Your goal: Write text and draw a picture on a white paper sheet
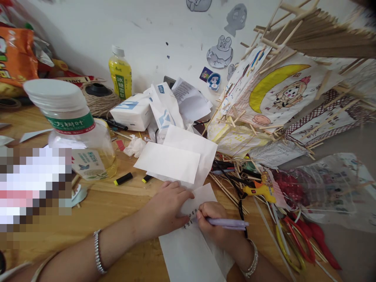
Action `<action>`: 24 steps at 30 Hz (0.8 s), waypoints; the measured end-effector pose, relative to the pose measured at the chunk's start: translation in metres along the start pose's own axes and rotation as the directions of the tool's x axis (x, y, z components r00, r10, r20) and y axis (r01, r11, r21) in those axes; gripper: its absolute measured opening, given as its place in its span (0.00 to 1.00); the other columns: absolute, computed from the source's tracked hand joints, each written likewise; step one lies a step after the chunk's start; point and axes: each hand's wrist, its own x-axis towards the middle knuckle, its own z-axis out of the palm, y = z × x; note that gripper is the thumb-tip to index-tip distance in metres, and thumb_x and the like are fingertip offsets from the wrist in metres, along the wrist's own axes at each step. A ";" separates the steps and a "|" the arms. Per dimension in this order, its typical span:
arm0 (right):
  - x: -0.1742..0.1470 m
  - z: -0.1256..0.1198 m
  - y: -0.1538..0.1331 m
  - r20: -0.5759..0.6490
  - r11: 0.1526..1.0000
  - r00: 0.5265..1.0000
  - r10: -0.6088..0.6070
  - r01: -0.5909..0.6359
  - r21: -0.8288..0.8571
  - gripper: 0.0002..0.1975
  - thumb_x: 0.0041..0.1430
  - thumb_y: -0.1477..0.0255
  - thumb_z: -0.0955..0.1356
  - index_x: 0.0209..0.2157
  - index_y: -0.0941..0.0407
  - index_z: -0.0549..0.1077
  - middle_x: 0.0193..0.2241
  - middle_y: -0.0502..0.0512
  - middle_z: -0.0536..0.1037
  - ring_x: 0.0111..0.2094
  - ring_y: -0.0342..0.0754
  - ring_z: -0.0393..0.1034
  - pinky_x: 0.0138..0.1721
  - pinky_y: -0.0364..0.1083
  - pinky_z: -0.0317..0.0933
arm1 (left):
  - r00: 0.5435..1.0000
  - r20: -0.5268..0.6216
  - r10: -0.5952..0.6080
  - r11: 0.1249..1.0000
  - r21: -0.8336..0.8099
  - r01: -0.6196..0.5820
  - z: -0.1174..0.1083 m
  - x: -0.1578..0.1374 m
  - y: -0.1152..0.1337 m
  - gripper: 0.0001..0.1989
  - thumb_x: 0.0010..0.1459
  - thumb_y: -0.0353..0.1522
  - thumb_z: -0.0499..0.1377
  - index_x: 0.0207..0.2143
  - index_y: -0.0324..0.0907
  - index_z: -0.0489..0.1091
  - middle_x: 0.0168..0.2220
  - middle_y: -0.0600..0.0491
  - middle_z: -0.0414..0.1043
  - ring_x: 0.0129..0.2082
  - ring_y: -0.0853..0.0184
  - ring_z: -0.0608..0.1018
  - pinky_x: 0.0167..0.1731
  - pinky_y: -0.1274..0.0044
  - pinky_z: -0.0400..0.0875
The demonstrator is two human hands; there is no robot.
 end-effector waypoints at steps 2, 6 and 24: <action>0.000 0.000 0.000 -0.001 1.000 1.000 0.001 -0.001 0.009 0.14 0.56 0.74 0.59 0.18 0.55 0.53 0.17 0.47 0.62 0.22 0.42 0.58 0.26 0.42 0.53 | 1.000 -0.006 0.005 1.000 -0.004 -0.005 0.001 0.000 -0.001 0.19 0.46 0.31 0.61 0.42 0.45 0.66 0.38 0.53 0.70 0.41 0.59 0.68 0.41 0.69 0.56; 0.000 0.000 0.000 0.003 1.000 1.000 0.012 -0.012 0.029 0.14 0.56 0.74 0.59 0.17 0.55 0.54 0.17 0.47 0.61 0.21 0.42 0.58 0.25 0.42 0.53 | 1.000 -0.015 0.008 1.000 -0.003 -0.009 0.002 0.001 -0.002 0.20 0.44 0.30 0.62 0.43 0.44 0.66 0.38 0.53 0.70 0.40 0.59 0.68 0.41 0.69 0.56; 0.003 0.000 -0.001 -0.024 1.000 1.000 -0.012 0.013 0.013 0.15 0.55 0.74 0.59 0.17 0.55 0.52 0.16 0.46 0.60 0.20 0.42 0.56 0.23 0.42 0.51 | 1.000 -0.018 -0.001 1.000 0.012 0.002 0.003 0.000 -0.002 0.19 0.45 0.31 0.61 0.42 0.44 0.66 0.38 0.53 0.70 0.41 0.59 0.69 0.41 0.69 0.57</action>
